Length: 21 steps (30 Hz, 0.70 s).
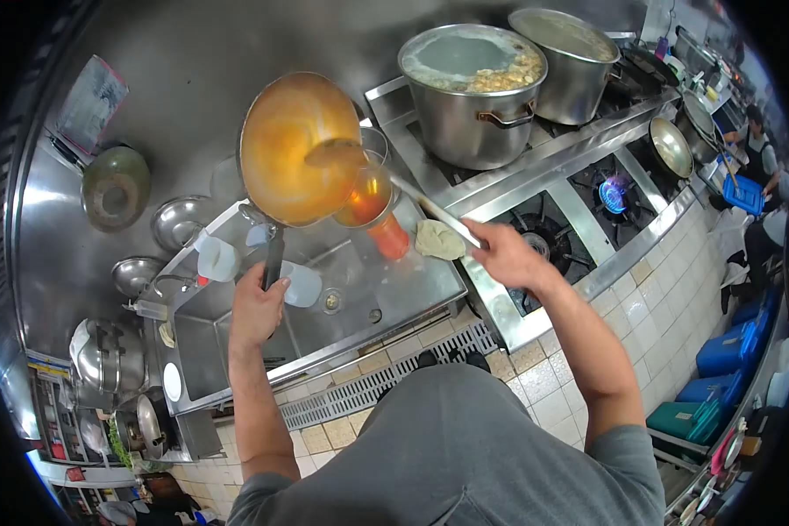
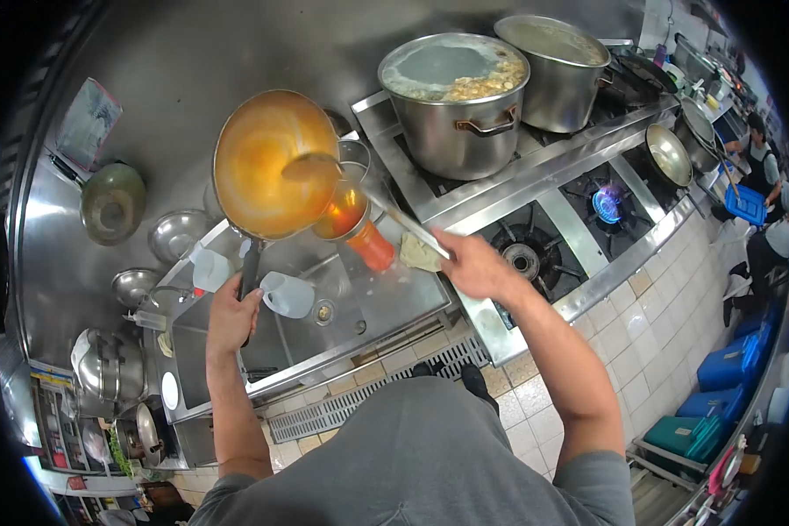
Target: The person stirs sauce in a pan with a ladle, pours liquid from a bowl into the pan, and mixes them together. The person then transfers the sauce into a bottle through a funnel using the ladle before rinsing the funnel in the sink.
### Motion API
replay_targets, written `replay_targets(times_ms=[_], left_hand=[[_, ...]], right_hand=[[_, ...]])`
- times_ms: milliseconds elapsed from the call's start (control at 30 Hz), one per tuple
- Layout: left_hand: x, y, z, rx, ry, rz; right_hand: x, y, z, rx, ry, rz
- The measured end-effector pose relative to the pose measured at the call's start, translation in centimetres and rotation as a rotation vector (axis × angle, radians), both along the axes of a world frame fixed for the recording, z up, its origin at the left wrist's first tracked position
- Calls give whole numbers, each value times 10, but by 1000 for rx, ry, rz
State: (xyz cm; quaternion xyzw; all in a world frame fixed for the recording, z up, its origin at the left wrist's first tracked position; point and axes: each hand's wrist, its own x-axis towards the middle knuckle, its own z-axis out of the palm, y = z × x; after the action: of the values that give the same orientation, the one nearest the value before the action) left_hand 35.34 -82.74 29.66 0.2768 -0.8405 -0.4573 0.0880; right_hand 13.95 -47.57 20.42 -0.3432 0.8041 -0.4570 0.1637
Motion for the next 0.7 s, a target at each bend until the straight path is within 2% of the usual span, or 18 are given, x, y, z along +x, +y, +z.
replay_targets(times_ms=[33, 167, 233, 267, 333, 367, 433, 500, 533, 600, 667, 700], left_hand=[[0, -1, -3, -2, 15, 8], [5, -3, -8, 24, 8, 11], [4, -2, -8, 22, 20, 7], [4, -6, -10, 18, 23, 1], [4, -17, -20, -157, 60, -87], [3, -14, -15, -158, 59, -89], [3, -3, -3, -55, 13, -47], [1, 0, -1, -21, 21, -21], [0, 0, -2, 10, 34, 4], [-1, -6, -9, 17, 27, 8], [2, -7, -12, 22, 8, 6], [1, -4, -10, 25, 7, 7]], right_hand=[[10, 7, -5, -83, -36, 50], [25, 11, 3, -133, 30, 10], [20, -2, 26, 30, 108, -97], [12, -9, 28, -34, 279, -114], [-3, -18, 35, -27, 342, -176], [-8, -21, 37, -16, 402, -230], [-10, -18, 32, 8, 336, -195], [4, -9, 22, 38, 9, -35], [9, -3, -7, -67, -5, -3], [17, 6, -11, -119, -89, 26], [23, 5, 8, -154, -202, 29], [18, -1, 19, -112, -132, 32]])
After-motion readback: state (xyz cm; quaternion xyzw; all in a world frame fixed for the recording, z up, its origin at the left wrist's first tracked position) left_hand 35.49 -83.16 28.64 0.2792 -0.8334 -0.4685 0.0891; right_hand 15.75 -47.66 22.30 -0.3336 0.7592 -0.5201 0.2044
